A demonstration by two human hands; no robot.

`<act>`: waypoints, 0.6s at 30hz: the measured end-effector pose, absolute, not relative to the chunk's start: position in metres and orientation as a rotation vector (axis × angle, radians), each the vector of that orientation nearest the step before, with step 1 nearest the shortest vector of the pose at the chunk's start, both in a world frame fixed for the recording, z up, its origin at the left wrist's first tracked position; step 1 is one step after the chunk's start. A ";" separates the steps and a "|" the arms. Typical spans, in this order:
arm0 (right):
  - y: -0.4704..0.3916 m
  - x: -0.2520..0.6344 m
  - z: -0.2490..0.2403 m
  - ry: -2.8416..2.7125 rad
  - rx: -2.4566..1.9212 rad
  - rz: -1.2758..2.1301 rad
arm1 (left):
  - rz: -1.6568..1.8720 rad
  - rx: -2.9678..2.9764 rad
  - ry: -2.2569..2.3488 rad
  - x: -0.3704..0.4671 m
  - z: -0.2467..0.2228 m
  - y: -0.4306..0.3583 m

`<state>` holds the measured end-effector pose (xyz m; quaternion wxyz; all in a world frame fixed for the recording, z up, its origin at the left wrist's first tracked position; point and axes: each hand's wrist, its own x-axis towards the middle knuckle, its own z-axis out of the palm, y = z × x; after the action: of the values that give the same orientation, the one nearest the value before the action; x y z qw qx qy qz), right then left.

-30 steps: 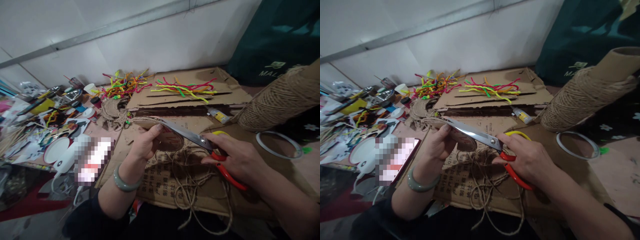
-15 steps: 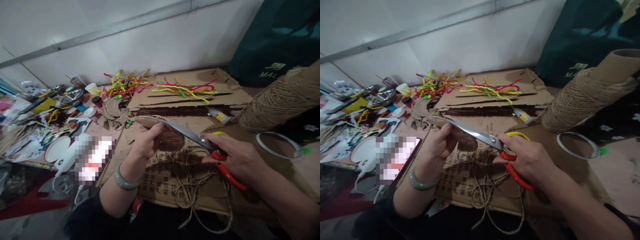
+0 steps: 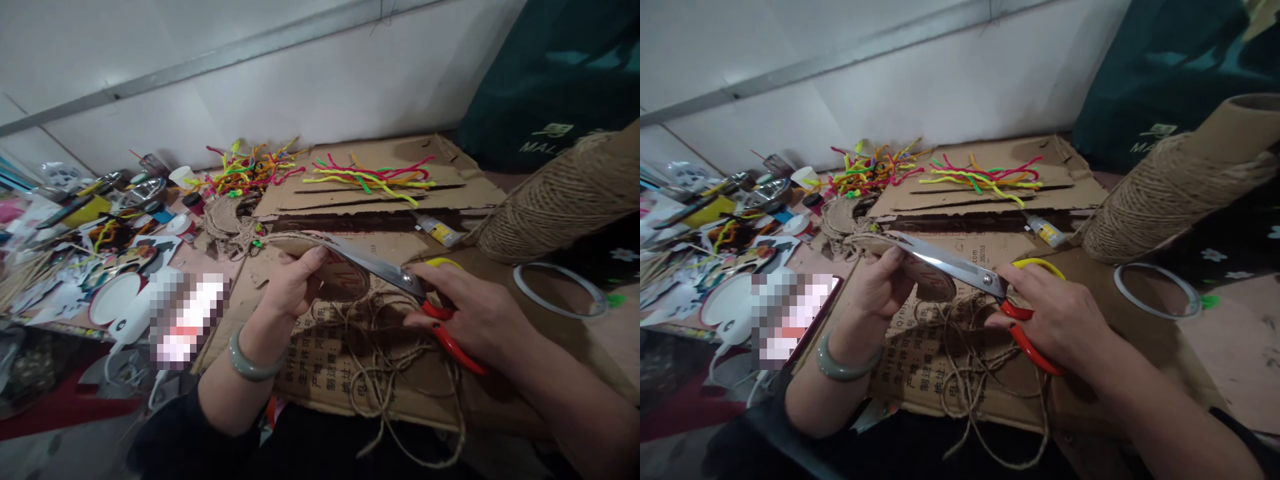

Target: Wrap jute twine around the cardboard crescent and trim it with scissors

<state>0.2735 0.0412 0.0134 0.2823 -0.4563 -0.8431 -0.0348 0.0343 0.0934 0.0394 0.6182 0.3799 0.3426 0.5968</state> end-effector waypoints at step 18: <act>0.042 0.273 0.012 -2.290 -1.273 -0.063 | 1.335 0.829 0.759 0.035 0.038 0.092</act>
<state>0.2725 0.0421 0.0116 0.2575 -0.4695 -0.8443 -0.0233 0.0349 0.0924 0.0382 0.6429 0.3640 0.3332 0.5858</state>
